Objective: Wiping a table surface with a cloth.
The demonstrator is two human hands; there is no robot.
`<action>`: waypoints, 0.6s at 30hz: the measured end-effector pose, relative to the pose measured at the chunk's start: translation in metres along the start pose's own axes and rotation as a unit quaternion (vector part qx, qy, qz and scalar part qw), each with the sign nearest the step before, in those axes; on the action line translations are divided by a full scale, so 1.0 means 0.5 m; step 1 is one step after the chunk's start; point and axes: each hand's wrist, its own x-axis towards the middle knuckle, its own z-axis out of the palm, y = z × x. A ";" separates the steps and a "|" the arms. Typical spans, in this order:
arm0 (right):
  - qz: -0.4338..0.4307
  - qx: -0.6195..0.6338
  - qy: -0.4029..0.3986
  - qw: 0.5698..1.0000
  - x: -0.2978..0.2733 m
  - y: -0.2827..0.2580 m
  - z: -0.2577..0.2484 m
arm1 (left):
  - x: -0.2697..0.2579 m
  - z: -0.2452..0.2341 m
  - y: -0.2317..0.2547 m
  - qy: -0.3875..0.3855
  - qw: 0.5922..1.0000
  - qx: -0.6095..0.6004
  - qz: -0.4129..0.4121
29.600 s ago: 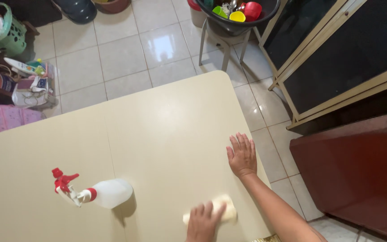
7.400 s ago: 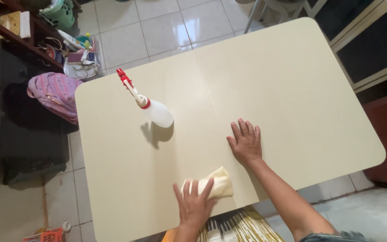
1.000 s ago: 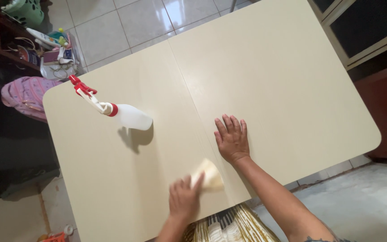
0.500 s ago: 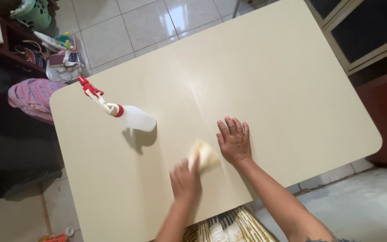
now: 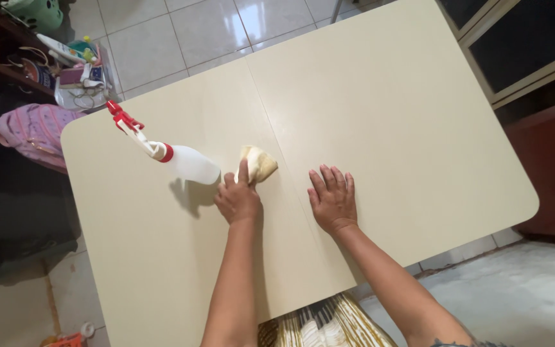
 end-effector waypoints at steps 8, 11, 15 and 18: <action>0.001 0.008 0.007 1.000 -0.001 0.006 0.007 | -0.250 0.028 -0.052 0.010 0.989 0.013 0.150; -0.001 0.003 0.004 1.000 -0.005 0.009 0.011 | -0.402 0.054 -0.104 -0.017 0.971 0.001 0.238; -0.001 0.012 0.004 1.000 -0.004 0.009 0.010 | -0.400 0.026 -0.130 -0.016 0.943 -0.024 0.331; -0.009 -0.008 0.006 1.000 -0.004 0.007 0.008 | -0.267 -0.011 -0.083 -0.060 0.968 0.028 0.244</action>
